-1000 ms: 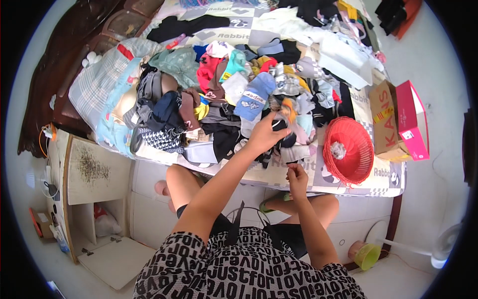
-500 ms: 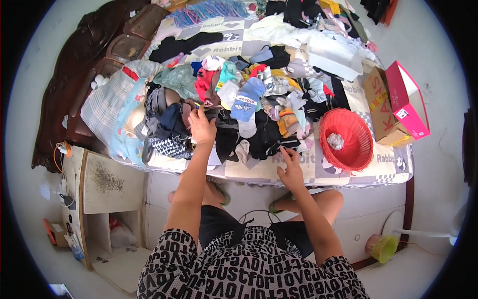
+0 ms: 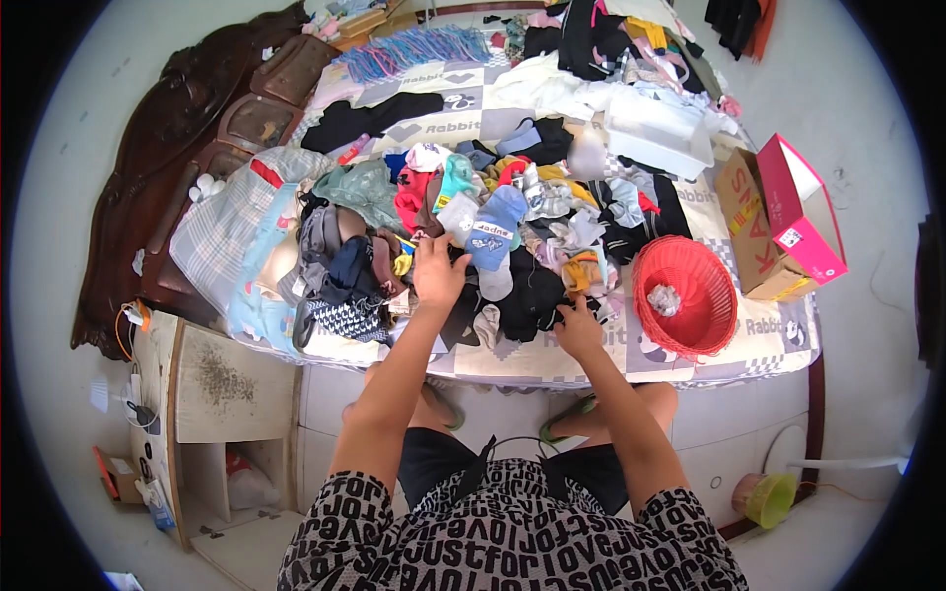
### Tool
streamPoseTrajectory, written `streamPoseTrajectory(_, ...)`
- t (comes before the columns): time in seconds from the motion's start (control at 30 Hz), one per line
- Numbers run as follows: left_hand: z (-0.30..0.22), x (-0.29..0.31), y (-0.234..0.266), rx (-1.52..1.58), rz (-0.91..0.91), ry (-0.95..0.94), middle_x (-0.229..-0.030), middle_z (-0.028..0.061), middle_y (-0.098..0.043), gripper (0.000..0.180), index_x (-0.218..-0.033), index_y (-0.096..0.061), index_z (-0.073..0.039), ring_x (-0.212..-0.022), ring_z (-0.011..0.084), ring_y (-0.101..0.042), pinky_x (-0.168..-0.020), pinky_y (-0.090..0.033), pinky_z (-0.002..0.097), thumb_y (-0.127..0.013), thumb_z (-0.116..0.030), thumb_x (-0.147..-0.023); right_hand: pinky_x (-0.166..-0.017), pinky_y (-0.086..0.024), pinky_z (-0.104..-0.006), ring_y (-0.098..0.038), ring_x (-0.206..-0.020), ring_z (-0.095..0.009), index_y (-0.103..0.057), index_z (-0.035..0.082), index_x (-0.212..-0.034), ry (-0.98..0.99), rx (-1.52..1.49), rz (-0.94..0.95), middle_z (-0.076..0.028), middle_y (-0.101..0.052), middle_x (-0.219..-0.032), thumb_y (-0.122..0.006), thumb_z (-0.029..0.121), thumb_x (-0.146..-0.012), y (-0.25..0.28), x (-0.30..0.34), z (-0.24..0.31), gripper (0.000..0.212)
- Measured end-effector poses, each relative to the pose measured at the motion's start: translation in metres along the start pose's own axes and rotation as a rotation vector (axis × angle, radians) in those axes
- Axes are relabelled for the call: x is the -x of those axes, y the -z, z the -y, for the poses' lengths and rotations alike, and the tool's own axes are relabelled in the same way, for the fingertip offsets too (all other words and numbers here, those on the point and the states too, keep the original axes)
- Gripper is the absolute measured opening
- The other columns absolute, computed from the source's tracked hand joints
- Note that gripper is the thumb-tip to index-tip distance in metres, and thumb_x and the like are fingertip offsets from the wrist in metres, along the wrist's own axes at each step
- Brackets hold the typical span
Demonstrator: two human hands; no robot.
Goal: The person picks up individual socks from a pile on a bed, matches them into pairs, and places the paired socks into a red basket.
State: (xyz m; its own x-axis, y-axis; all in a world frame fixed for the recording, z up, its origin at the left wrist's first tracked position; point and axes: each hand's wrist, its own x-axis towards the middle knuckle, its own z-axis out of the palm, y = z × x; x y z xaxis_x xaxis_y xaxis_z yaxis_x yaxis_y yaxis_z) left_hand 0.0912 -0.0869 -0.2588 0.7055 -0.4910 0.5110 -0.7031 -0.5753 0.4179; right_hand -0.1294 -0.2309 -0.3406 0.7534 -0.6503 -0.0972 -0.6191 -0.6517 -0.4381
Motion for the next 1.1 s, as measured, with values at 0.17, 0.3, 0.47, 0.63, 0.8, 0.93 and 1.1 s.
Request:
streamPoseTrajectory(0.17, -0.022, -0.009, -0.021, 0.043, 0.033, 0.074, -0.088, 0.0107, -0.051, 0.029, -0.082, -0.056, -0.006, -0.090, 0.0323, -0.049, -0.079, -0.041, 0.0387, -0.074, -0.023, -0.067, -0.068, -0.049, -0.0378, -0.060, -0.078, -0.028, -0.066, 0.008, -0.085, 0.102, -0.335, -0.374, -0.009, -0.057, -0.095, -0.060, 0.013, -0.074, 0.006, 0.023, 0.024, 0.013)
streamPoseTrajectory(0.3, -0.057, 0.003, -0.013, 0.336, 0.079, 0.064, -0.075, 0.0096, -0.052, 0.021, -0.073, -0.053, -0.001, -0.071, 0.0234, -0.053, -0.066, -0.044, 0.0332, -0.071, -0.014, -0.071, -0.067, -0.048, -0.0325, -0.060, -0.080, -0.025, -0.065, 0.006, -0.094, 0.108, -0.649, -0.122, -0.010, -0.061, -0.093, -0.061, 0.028, -0.081, -0.004, 0.028, 0.022, 0.026)
streamPoseTrajectory(0.47, -0.070, 0.061, -0.023, 0.695, 0.395, 0.194, -0.061, 0.0058, -0.053, 0.018, -0.074, -0.050, -0.001, -0.054, 0.0104, -0.049, -0.053, -0.042, 0.0263, -0.065, -0.008, -0.077, -0.084, -0.045, -0.0364, -0.052, -0.101, -0.021, -0.046, 0.007, -0.122, -0.306, -1.722, 0.354, -0.007, -0.055, -0.110, -0.050, 0.053, -0.084, -0.001, 0.022, 0.036, 0.059)
streamPoseTrajectory(0.63, -0.053, 0.108, -0.046, 0.765, 0.475, 0.161, -0.080, 0.0072, -0.059, 0.024, -0.090, -0.047, -0.001, -0.068, 0.0131, -0.058, -0.059, -0.048, 0.0277, -0.065, -0.009, -0.076, -0.077, -0.048, -0.0333, -0.056, -0.088, -0.018, -0.051, 0.009, -0.101, -0.480, -1.770, 0.313, -0.006, -0.056, -0.100, -0.062, 0.034, -0.082, -0.008, 0.012, 0.040, 0.034)
streamPoseTrajectory(0.8, -0.054, 0.102, -0.044, 1.268, 0.560, 0.861, -0.098, 0.0118, -0.055, 0.042, -0.109, -0.041, -0.004, -0.075, 0.0188, -0.061, -0.064, -0.051, 0.0287, -0.067, -0.017, -0.079, -0.059, -0.047, -0.0261, -0.055, -0.068, -0.013, -0.053, 0.007, -0.091, -0.533, -1.598, 0.146, -0.002, -0.057, -0.080, -0.065, 0.020, -0.078, -0.013, 0.019, 0.037, 0.022)
streamPoseTrajectory(0.93, -0.037, 0.096, -0.048, 1.362, 0.777, 0.959, -0.090, 0.0052, -0.057, 0.038, -0.110, -0.045, -0.008, -0.073, 0.0155, -0.060, -0.062, -0.051, 0.0279, -0.066, -0.015, -0.080, -0.049, -0.042, -0.0232, -0.051, -0.056, -0.009, -0.055, 0.005, -0.081, -0.349, -1.327, -0.153, -0.001, -0.055, -0.070, -0.065, 0.012, -0.077, -0.009, 0.021, 0.030, 0.013)
streamPoseTrajectory(1.1, -0.030, 0.107, -0.064, 1.413, 0.685, 0.961, -0.087, 0.0060, -0.061, 0.015, -0.096, -0.054, -0.006, -0.077, 0.0172, -0.062, -0.067, -0.052, 0.0277, -0.061, -0.009, -0.083, -0.048, -0.038, -0.0203, -0.048, -0.057, -0.006, -0.054, 0.005, -0.081, -0.224, -1.424, -0.491, 0.001, -0.054, -0.068, -0.063, 0.014, -0.082, 0.014, 0.012, 0.012, 0.012)
